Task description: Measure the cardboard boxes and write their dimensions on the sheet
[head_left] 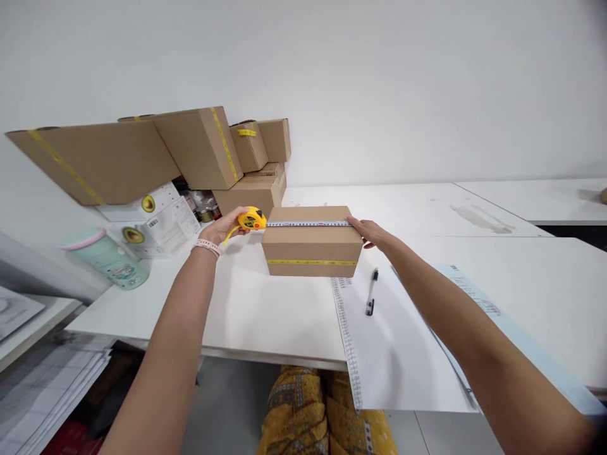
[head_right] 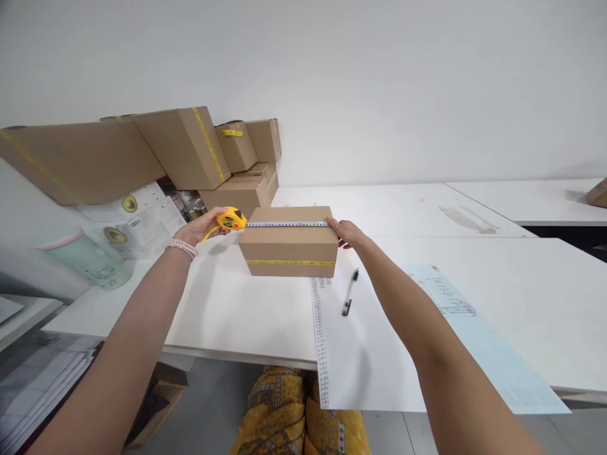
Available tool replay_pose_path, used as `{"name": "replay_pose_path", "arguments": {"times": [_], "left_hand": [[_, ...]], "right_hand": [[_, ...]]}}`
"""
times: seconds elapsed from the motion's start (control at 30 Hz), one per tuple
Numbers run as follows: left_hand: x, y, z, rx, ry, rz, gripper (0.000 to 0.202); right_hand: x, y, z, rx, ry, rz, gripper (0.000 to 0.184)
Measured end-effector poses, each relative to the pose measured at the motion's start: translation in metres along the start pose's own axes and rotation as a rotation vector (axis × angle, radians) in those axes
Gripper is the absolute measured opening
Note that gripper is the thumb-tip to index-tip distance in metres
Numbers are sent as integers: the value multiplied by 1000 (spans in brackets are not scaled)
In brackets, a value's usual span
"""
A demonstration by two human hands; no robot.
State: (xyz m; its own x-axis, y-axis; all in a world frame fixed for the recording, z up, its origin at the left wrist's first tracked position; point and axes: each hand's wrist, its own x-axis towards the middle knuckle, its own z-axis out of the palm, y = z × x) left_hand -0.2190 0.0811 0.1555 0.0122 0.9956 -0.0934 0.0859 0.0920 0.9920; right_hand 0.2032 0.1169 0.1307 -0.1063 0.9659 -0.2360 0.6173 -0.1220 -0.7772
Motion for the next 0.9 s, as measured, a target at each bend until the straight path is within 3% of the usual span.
{"name": "replay_pose_path", "arguments": {"times": [0.67,0.9], "left_hand": [[-15,10,6,56,-2,-22,39],[-17,11,8,56,4,-27,37]], "right_hand": [[5,4,0,12,-6,11,58],[9,2,0,-34,4,-51,52]]}}
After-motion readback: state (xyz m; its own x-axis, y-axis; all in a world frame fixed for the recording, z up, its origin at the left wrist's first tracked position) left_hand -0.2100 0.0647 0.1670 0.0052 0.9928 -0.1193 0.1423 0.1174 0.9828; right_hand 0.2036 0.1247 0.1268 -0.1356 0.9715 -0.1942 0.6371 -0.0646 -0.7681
